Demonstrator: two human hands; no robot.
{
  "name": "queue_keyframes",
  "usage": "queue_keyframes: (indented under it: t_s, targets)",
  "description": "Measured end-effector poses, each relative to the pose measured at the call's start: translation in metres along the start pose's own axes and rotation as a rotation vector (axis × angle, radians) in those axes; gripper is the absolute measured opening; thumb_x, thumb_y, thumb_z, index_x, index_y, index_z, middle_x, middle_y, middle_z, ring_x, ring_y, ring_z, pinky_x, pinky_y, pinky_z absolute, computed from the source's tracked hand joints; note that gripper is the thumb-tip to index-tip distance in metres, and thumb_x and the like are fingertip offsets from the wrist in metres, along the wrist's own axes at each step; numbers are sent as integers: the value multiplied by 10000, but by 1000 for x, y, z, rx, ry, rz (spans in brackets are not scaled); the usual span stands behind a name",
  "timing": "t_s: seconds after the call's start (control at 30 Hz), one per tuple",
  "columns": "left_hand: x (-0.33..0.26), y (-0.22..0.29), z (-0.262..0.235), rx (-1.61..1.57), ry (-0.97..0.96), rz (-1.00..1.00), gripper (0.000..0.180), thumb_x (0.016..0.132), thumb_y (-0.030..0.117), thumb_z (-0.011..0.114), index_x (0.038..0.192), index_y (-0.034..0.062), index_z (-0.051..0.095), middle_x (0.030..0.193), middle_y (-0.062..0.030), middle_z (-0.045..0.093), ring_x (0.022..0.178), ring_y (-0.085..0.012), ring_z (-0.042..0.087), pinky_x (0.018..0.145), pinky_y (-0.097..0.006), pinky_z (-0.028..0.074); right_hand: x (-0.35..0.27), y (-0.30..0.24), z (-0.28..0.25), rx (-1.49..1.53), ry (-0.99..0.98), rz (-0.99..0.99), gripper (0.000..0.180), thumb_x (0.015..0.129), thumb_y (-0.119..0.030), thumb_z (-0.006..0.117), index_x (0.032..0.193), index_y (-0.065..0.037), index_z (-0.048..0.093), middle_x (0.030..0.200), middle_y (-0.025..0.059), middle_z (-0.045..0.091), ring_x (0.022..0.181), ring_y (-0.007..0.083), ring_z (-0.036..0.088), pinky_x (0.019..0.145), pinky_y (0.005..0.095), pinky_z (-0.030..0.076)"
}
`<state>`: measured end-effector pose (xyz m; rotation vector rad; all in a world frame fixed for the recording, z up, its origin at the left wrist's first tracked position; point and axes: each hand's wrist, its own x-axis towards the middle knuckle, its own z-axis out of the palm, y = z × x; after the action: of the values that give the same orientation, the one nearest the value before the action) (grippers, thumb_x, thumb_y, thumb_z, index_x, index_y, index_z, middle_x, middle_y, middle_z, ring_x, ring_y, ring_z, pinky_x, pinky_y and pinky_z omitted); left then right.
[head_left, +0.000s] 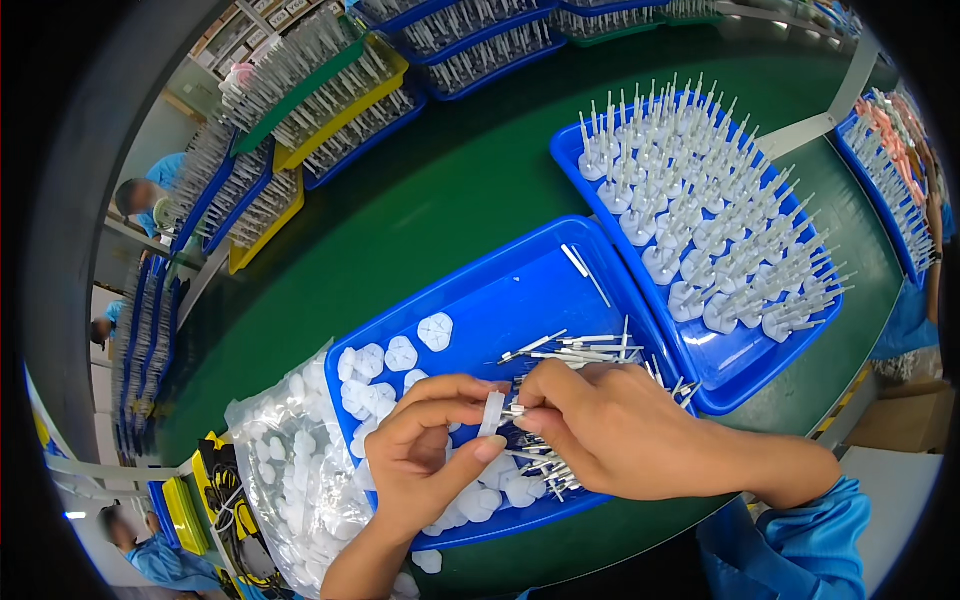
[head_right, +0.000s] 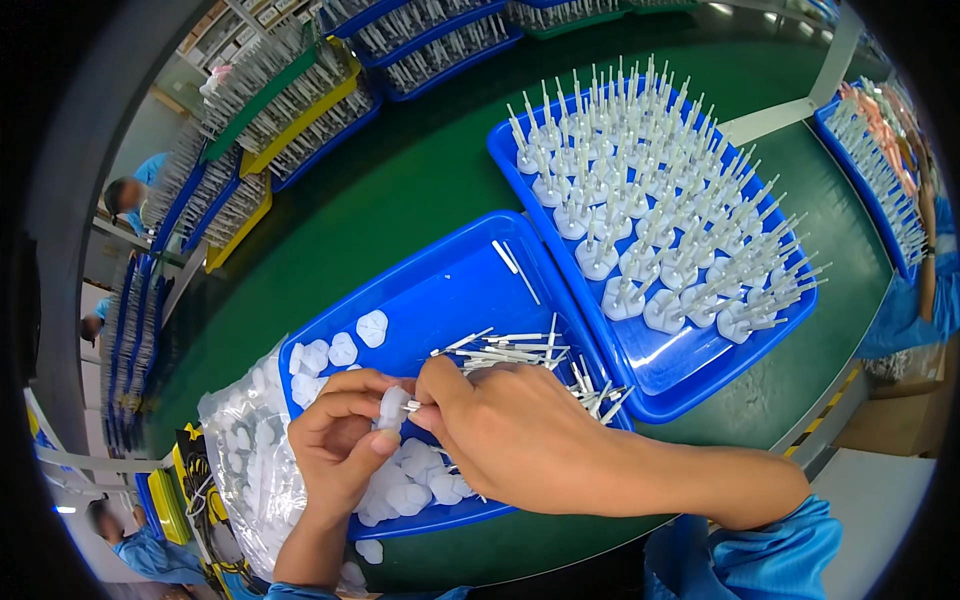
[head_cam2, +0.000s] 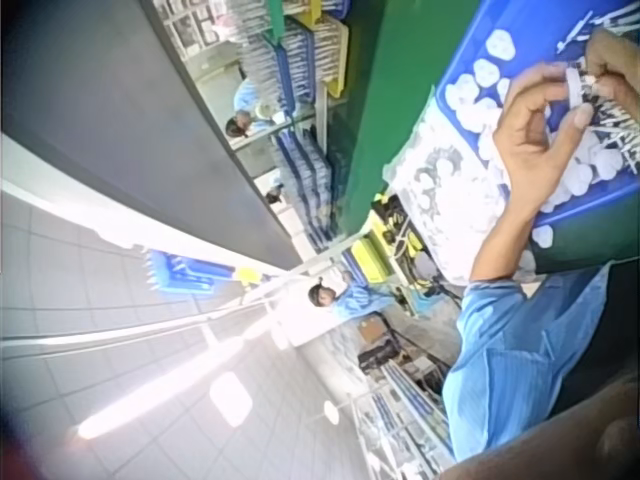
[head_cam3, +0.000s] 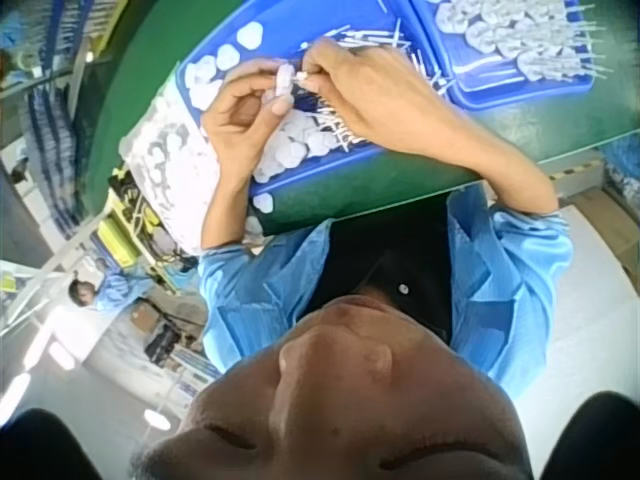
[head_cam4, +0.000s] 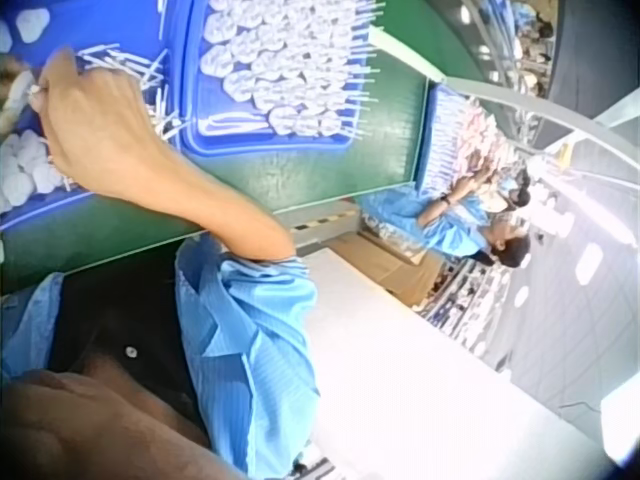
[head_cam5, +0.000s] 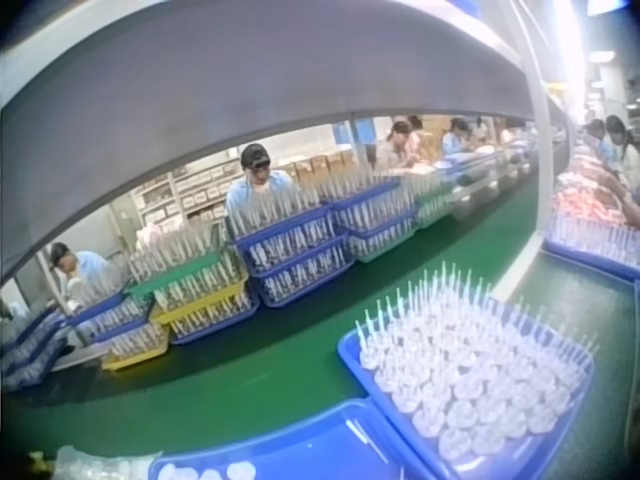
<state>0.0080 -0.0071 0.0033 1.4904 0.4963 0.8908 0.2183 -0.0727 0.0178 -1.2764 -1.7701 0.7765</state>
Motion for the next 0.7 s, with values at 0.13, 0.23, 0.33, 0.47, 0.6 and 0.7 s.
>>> queue_keyframes:
  t_s: [0.13,0.23,0.33,0.47,0.6,0.7]
  targets:
    - [-2,-1,-5,-83,-5,-27,263,816,-131,702,1071,-72,680,1201,-213,621,1101,-282,633,955,-411,519,3,-5,-5,332,-78,136,187,988,-152,580,962,25,527,603,192,601,539,395,613,504,475,442]
    - [-3,-1,-6,-103,7,-41,247,815,-132,693,1058,-87,688,1151,-226,654,1065,-288,641,943,-411,514,3,-5,-5,309,-79,145,177,987,-144,581,959,23,529,611,195,602,568,390,626,530,474,454]
    - [0,0,-3,-167,-12,-65,264,806,-145,692,1066,-97,691,1118,-228,682,1060,-297,641,951,-419,504,-1,-6,0,72,-9,67,156,965,-115,593,941,24,527,616,195,606,586,366,642,546,463,467]
    - [-4,-3,-4,-78,2,-64,290,796,-157,699,1081,-102,696,1102,-221,700,1085,-307,635,963,-434,492,-4,-1,11,-213,92,-117,145,912,-72,617,903,33,518,618,191,614,571,340,644,536,450,474]
    - [-5,-3,-3,-82,2,-69,301,793,-161,706,1087,-102,698,1106,-219,702,1098,-315,635,979,-446,484,-3,-2,13,-219,124,-153,156,887,-62,627,890,42,510,606,181,609,549,348,632,532,450,472]
    - [-5,-3,-4,-41,4,-54,294,789,-150,720,1078,-100,697,1120,-224,697,1098,-320,642,975,-443,496,-2,1,17,-190,109,-124,158,899,-72,623,910,44,517,626,180,607,577,356,631,566,457,481]
